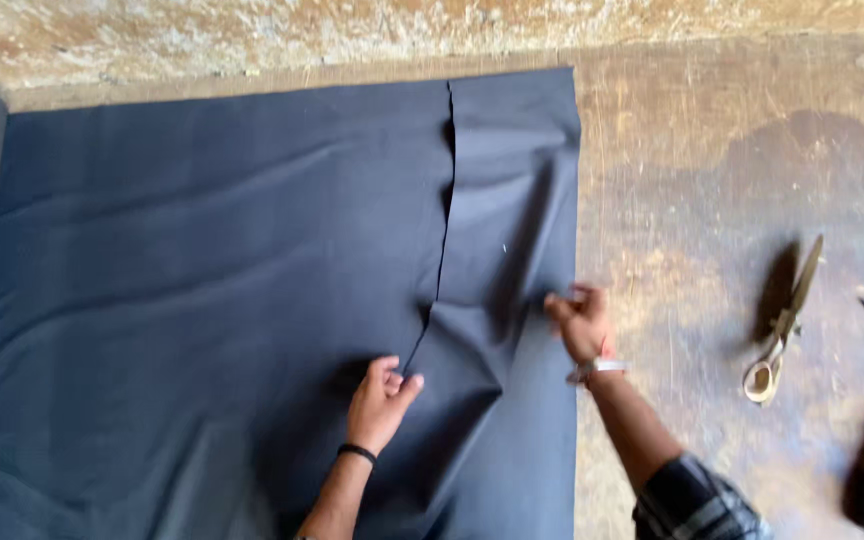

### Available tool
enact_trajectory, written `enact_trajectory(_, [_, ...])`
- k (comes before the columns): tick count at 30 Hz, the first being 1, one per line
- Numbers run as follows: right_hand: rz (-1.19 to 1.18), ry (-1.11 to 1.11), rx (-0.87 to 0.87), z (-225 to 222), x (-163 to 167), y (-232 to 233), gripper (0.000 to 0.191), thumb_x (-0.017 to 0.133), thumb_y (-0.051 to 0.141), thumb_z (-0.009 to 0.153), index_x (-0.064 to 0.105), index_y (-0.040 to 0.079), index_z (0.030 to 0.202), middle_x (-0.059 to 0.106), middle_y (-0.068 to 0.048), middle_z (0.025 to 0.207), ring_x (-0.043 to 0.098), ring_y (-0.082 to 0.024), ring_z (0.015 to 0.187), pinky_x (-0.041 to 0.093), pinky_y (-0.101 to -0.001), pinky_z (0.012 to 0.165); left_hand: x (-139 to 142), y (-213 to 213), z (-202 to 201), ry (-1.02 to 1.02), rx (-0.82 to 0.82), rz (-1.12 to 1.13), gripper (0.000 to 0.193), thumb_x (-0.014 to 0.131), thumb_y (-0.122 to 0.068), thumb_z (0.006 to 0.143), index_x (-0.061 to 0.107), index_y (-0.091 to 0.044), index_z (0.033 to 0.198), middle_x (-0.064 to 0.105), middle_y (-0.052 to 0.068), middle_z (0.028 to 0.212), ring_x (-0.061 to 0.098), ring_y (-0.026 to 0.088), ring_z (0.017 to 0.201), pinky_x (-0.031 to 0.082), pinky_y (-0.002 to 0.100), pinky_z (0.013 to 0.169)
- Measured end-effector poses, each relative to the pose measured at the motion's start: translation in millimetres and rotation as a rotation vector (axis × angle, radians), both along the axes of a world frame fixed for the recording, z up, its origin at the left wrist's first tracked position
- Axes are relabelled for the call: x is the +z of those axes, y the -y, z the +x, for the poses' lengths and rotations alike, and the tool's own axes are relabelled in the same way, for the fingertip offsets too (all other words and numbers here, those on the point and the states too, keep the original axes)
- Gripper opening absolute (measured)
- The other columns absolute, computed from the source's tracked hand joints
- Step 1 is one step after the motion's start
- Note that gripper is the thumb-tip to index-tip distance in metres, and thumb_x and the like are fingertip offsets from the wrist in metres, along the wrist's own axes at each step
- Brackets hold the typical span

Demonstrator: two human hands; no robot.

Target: The person spreads a large piece of gray fabric on a work table, aligns a long yellow foam strip along the fabric as a straight edge, and cuts the fabric along the strip with scissors. They reposition the fabric and foam strip and continue cutting strips, setting cut pieces aside.

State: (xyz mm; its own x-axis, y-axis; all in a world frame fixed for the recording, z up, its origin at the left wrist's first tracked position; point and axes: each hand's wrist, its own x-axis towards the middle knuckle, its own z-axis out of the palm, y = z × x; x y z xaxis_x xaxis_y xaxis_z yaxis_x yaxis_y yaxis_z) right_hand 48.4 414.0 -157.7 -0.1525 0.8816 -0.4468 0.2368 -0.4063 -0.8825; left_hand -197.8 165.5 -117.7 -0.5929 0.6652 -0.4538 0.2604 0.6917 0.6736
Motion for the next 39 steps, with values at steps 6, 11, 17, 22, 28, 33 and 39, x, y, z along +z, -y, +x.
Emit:
enact_trajectory(6, [-0.427,-0.029,0.209,53,-7,178,0.025,0.066,0.009,0.091,0.069,0.002,0.115,0.074,-0.009,0.099,0.071,-0.017,0.081,0.058,-0.0339,0.069,45,78,24,-0.186,-0.150,-0.345,0.069,0.088,-0.047,0.076,0.063,-0.001,0.121,0.069,0.018,0.114,0.066,0.033,0.104,0.053,0.043,0.089])
enact_trajectory(11, [-0.552,-0.212,0.262,53,17,232,0.036,0.061,0.012,0.093,0.065,0.006,0.129,0.075,-0.009,0.113,0.072,-0.020,0.091,0.060,-0.0349,0.078,73,89,45,0.727,-0.143,-0.124,0.042,0.077,-0.030,0.085,0.075,0.000,0.115,0.080,0.009,0.106,0.073,0.019,0.097,0.056,0.035,0.089])
enact_trajectory(17, [-0.746,-0.610,0.052,37,80,239,0.057,0.050,0.044,0.094,0.056,0.008,0.136,0.069,-0.015,0.129,0.068,-0.030,0.113,0.055,-0.0443,0.093,113,94,92,1.314,0.173,0.160,0.044,0.076,-0.028,0.089,0.069,0.006,0.115,0.075,0.015,0.106,0.071,0.025,0.095,0.057,0.039,0.086])
enact_trajectory(22, [-0.619,-0.820,-0.199,41,116,233,0.054,0.062,0.037,0.089,0.061,0.002,0.129,0.071,-0.019,0.123,0.069,-0.034,0.110,0.055,-0.0466,0.095,122,101,108,1.238,0.333,0.091,0.043,0.075,-0.026,0.084,0.068,0.000,0.117,0.075,0.015,0.111,0.072,0.026,0.100,0.058,0.040,0.089])
enact_trajectory(28, [-0.225,-0.236,-0.255,71,113,235,0.042,0.076,0.015,0.085,0.061,0.000,0.122,0.073,-0.021,0.111,0.072,-0.032,0.096,0.061,-0.0419,0.083,92,120,108,1.080,0.205,0.014,0.043,0.073,-0.028,0.089,0.070,0.003,0.119,0.074,0.014,0.115,0.069,0.024,0.107,0.055,0.038,0.095])
enact_trajectory(33, [-0.255,0.014,-0.134,78,94,236,0.054,0.077,0.020,0.085,0.052,0.001,0.129,0.071,-0.022,0.114,0.071,-0.028,0.097,0.060,-0.0378,0.083,59,130,114,1.061,0.275,0.069,0.040,0.070,-0.024,0.087,0.071,0.000,0.119,0.074,0.013,0.115,0.069,0.026,0.106,0.054,0.040,0.093])
enact_trajectory(39, [-0.441,0.275,0.052,103,73,257,0.072,0.073,0.049,0.088,0.052,0.005,0.141,0.067,-0.012,0.121,0.067,-0.022,0.106,0.052,-0.0407,0.088,40,155,113,1.026,0.238,0.097,0.039,0.073,-0.021,0.085,0.070,-0.002,0.120,0.075,0.011,0.112,0.071,0.025,0.105,0.055,0.040,0.093])
